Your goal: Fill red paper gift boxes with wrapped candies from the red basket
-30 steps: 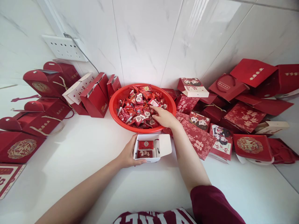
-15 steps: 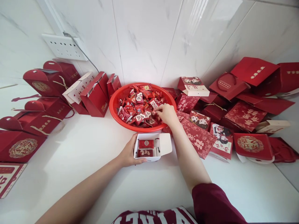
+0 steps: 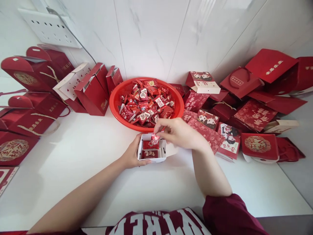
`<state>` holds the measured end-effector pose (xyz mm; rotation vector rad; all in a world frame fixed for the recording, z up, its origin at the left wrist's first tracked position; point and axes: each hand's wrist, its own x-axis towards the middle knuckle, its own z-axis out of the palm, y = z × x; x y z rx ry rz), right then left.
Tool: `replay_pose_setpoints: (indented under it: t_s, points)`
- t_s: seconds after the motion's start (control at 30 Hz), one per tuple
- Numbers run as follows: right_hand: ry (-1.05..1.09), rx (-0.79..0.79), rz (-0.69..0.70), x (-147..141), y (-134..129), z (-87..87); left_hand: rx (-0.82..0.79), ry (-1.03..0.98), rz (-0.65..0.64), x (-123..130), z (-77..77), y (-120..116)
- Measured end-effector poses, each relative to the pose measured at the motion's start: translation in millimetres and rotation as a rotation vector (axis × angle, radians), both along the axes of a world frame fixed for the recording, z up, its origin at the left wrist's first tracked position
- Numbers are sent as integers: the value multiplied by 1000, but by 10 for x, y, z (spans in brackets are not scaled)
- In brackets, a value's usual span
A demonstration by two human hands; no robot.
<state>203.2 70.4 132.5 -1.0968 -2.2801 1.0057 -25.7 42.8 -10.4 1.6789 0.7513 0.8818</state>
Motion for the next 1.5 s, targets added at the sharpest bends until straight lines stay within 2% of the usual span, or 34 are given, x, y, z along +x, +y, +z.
replay_pose_setpoints:
  t_s: [0.1,0.27,0.37,0.43,0.53,0.67,0.77,0.87,0.97,1.03,1.13,1.2,1.23,1.3,1.37,1.43,1.5]
  points:
    - [-152,23,98,-122,-65,-113,6,23,6,-4,10,-1]
    - [-489,105,169,-292,-87,-285,32,37,20,-5,38,-4]
    - [-733,162,198,-398,-98,-315,47,24,15,-3,39,-10]
    - [-820,212,196,-447,-95,-288,56,12,13,-5,28,-16]
    - [-805,232,229,-489,-75,-231,78,7,16,-16,-11,-25]
    - [-754,94,380,-549,-51,-292,88,-16,29,-23,-72,-27]
    - [-780,29,363,-560,-54,-335,56,-47,33,-6,-81,-22]
    - [-688,50,327,-420,-109,-197,42,-58,6,-9,-41,-28]
    - [-254,125,202,-94,-270,-44,-5,-94,-20,-93,33,-51]
    - [57,155,6,151,-434,-107,-112,-118,19,-202,79,-70]
    - [364,241,-376,408,-688,-502,-308,-93,209,-382,104,-122]
    - [510,281,-626,475,-813,-840,-344,-66,298,-456,91,-200]
    - [558,260,-682,485,-853,-987,-314,-53,319,-467,84,-255]
    - [590,187,-657,483,-889,-1188,-166,-8,362,-439,79,-377]
    - [536,166,-493,483,-881,-1258,89,89,384,-367,97,-484]
    - [400,218,-282,497,-858,-1239,330,204,338,-288,134,-544]
    - [248,268,-115,509,-844,-1194,462,290,253,-226,173,-552]
